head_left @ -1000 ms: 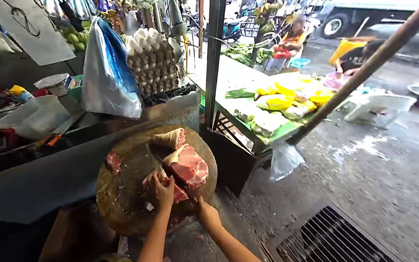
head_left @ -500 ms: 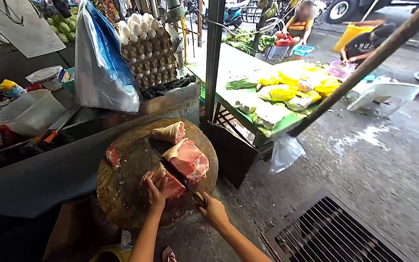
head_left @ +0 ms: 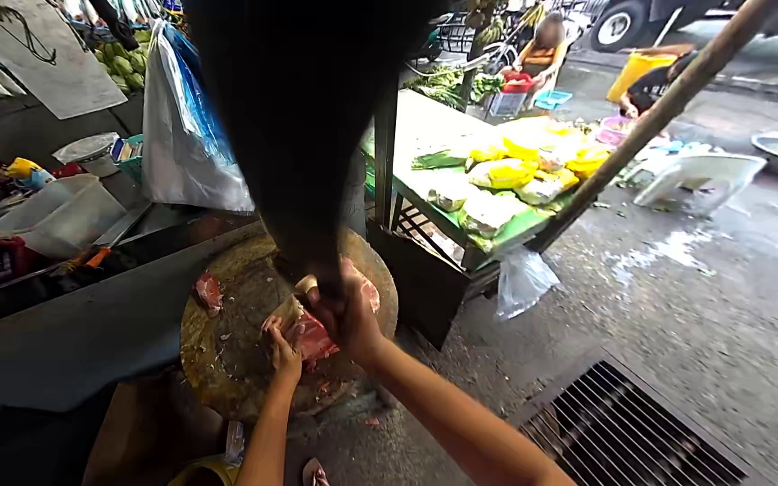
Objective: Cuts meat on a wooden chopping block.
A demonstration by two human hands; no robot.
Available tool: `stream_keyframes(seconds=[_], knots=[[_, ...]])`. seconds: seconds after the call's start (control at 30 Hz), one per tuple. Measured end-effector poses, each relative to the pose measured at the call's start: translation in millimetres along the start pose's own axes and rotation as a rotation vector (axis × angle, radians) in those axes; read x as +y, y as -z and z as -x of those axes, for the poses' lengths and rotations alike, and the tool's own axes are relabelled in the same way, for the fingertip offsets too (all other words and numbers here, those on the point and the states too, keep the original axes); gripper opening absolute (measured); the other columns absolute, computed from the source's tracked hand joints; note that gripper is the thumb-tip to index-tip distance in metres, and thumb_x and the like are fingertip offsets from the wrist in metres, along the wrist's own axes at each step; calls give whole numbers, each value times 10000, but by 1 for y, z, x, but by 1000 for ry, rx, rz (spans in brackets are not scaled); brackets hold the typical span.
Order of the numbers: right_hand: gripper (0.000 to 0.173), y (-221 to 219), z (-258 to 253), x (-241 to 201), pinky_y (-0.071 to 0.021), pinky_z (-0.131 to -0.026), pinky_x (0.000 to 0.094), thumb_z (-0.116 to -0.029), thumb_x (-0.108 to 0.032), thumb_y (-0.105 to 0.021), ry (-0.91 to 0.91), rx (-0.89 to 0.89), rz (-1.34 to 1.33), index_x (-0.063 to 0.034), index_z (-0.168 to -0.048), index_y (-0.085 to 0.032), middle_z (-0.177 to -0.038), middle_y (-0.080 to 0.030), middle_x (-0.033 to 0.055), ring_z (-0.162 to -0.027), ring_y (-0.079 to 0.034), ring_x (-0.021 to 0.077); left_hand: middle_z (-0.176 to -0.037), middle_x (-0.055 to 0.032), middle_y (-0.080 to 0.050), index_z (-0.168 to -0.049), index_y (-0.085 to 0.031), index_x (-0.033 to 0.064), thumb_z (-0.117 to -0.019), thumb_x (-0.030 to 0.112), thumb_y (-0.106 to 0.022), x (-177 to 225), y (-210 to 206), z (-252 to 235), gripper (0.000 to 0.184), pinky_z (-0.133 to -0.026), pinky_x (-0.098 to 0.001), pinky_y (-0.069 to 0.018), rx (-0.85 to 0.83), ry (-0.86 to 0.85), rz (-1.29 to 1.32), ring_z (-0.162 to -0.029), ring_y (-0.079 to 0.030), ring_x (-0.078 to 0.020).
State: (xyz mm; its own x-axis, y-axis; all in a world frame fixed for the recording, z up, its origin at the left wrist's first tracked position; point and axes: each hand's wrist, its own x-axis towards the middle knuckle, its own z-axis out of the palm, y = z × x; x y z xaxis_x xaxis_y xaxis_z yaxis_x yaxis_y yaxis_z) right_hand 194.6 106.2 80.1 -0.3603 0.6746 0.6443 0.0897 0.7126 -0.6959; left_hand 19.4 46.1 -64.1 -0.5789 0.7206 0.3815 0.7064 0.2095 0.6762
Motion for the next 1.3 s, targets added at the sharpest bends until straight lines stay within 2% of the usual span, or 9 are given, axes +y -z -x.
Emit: stream_keyframes(seconds=[0.1, 0.17, 0.23, 0.33, 0.6, 0.87, 1.13, 1.23, 1.3], knots=[[453, -12, 106, 84, -537, -940, 604, -1082, -275, -483, -787, -720, 425, -28, -1460, -446, -1158, -698, 254, -1101, -691, 432, -1474, -337, -473, -1399, -461, -163, -1036, 332, -553, 13, 12, 10, 620, -1240, -552, -225, -47, 112, 17, -1429, -406, -468], [460, -22, 103, 92, -520, -960, 628, -1082, -283, -473, -977, -842, 487, -27, -1462, -438, -1218, -678, 271, -1166, -660, 457, -1442, -357, -475, -1392, -449, -164, -1047, 312, -565, 38, 23, 2, 599, -1196, -543, -304, -27, 238, 85, -1388, -439, -463], [478, -19, 101, 89, -517, -962, 636, -1079, -297, -490, -988, -873, 476, -2, -1452, -452, -1233, -666, 285, -1173, -651, 469, -1509, -363, -393, -1475, -365, -129, -1011, 402, -633, 62, 24, 3, 754, -1182, -540, -344, -102, 393, 89, -1418, -408, -461], [456, -23, 95, 84, -522, -963, 618, -1080, -278, -484, -1001, -852, 471, -17, -1453, -448, -1235, -673, 269, -1175, -659, 448, -1630, -338, -182, -1583, -226, -36, -886, 492, -774, 79, 11, -13, 1032, -1215, -607, -238, -202, 521, -40, -1514, -230, -482], [492, 8, 72, 96, -503, -983, 614, -1039, -373, -591, -939, -951, 359, -16, -1370, -518, -1205, -671, 253, -1172, -651, 426, -1571, -331, -304, -1466, -427, -32, -763, 377, -853, 35, 15, -6, 919, -1178, -622, -256, -69, 357, -102, -1450, -312, -496], [513, -7, 91, 67, -527, -928, 584, -1068, -431, -513, -960, -630, 224, -50, -1412, -518, -1087, -700, 230, -1038, -695, 394, -1596, -328, -251, -1512, -354, -46, -735, 282, -857, -36, 41, -5, 981, -1172, -608, -286, -201, 290, 44, -1460, -298, -480], [505, -37, 41, 6, -545, -870, 568, -1031, -262, -527, -762, -308, 276, -60, -1490, -469, -1053, -718, 201, -965, -711, 371, -1441, -340, -449, -1429, -429, -68, -788, 418, -859, -28, 58, -4, 912, -1098, -582, -408, -337, 329, -66, -1331, -474, -478], [489, -49, 46, 10, -540, -888, 573, -1050, -285, -509, -840, -338, 344, -58, -1482, -472, -1070, -716, 213, -994, -709, 385, -1528, -338, -372, -1517, -346, -41, -809, 446, -847, -18, 72, -10, 995, -1134, -611, -365, -404, 377, -2, -1404, -400, -494], [498, -56, 56, 19, -531, -923, 583, -1075, -366, -493, -979, -429, 392, -51, -1460, -477, -1107, -705, 230, -1047, -697, 402, -1616, -333, -242, -1567, -305, -11, -811, 476, -836, -9, 79, -22, 1044, -1169, -683, -255, -452, 321, -21, -1491, -252, -518]])
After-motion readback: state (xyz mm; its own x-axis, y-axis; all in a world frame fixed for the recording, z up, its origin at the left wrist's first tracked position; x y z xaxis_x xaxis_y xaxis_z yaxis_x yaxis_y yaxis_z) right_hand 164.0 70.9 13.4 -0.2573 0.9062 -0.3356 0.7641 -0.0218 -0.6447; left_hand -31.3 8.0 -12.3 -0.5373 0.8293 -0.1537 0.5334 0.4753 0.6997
